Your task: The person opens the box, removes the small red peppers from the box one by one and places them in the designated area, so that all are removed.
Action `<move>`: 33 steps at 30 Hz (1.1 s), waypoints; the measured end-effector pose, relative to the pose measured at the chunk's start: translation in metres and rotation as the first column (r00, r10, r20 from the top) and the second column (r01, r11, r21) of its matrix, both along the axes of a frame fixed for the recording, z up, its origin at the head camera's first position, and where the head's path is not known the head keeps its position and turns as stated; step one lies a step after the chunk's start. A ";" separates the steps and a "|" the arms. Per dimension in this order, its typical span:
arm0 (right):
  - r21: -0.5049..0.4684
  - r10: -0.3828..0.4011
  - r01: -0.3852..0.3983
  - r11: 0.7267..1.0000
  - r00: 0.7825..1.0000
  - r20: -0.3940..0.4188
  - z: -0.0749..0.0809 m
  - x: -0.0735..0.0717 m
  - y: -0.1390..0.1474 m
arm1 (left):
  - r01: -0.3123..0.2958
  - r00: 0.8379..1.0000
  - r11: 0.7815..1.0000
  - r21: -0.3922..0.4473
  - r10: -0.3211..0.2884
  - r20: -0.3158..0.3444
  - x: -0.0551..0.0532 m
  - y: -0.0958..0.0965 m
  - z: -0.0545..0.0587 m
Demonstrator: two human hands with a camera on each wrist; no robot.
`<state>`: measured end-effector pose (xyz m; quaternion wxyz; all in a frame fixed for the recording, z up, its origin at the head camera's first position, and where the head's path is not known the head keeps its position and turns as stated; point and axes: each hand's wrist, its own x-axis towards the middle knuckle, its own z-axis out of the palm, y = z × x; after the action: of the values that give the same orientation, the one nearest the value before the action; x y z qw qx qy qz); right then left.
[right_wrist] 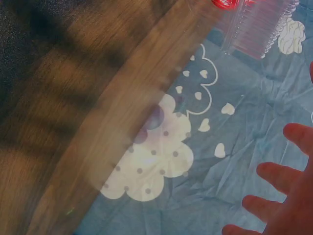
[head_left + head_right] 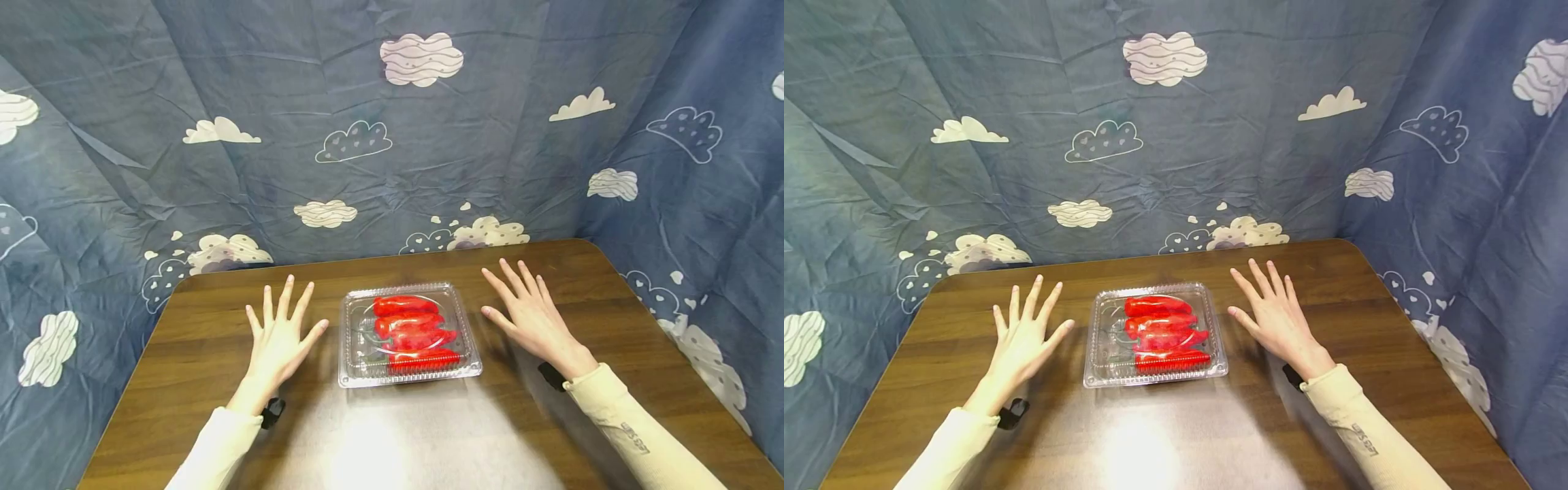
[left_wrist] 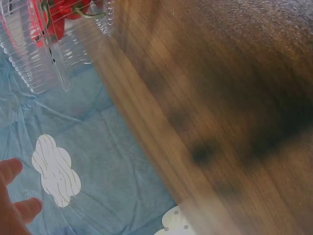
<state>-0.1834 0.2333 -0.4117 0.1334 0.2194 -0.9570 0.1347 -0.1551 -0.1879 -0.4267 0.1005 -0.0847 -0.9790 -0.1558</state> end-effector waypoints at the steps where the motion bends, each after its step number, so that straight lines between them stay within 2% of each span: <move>1: 0.000 0.003 -0.003 1.000 1.000 0.003 0.001 0.000 0.000 | -0.002 1.000 1.000 -0.002 0.002 0.001 0.000 0.000 0.000; 6: -0.035 0.017 -0.016 0.999 1.000 0.023 0.002 0.001 0.002 | -0.004 1.000 1.000 -0.008 0.004 -0.012 0.003 -0.001 0.001; 9: -0.086 0.037 -0.034 0.996 0.999 0.038 0.002 0.001 0.003 | 0.016 1.000 1.000 0.011 -0.016 -0.018 0.005 -0.002 0.001; 12: -0.142 0.060 -0.050 0.989 0.996 0.071 0.002 0.002 0.004 | 0.061 0.998 0.995 0.077 -0.058 -0.039 0.007 -0.004 0.001; 14: -0.172 0.071 -0.055 0.983 0.993 0.089 0.001 0.003 0.004 | 0.105 0.994 0.984 0.142 -0.098 -0.055 0.008 -0.005 0.000; 17: -0.211 0.082 -0.059 0.976 0.991 0.102 -0.001 0.006 0.004 | 0.162 0.986 0.956 0.244 -0.148 -0.073 0.010 -0.006 -0.001; 20: -0.244 0.096 -0.070 0.967 0.991 0.095 -0.004 0.010 0.004 | 0.191 0.981 0.927 0.324 -0.176 -0.077 0.011 -0.006 -0.004; 25: -0.313 0.130 -0.098 0.945 0.988 0.084 -0.011 0.013 0.005 | 0.225 0.974 0.879 0.420 -0.203 -0.098 0.013 -0.004 -0.010; 30: -0.388 0.164 -0.116 0.914 0.982 0.091 -0.016 0.016 0.002 | 0.277 0.961 0.819 0.502 -0.225 -0.162 0.015 -0.003 -0.019; 33: -0.425 0.184 -0.122 0.897 0.977 0.108 -0.018 0.018 0.000 | 0.294 0.956 0.791 0.536 -0.234 -0.180 0.017 -0.001 -0.023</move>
<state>-0.1656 0.2330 -0.4297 0.0957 0.2504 -0.8932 0.3610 -0.1383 -0.1884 -0.4495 0.1488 -0.1957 -0.8626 -0.4421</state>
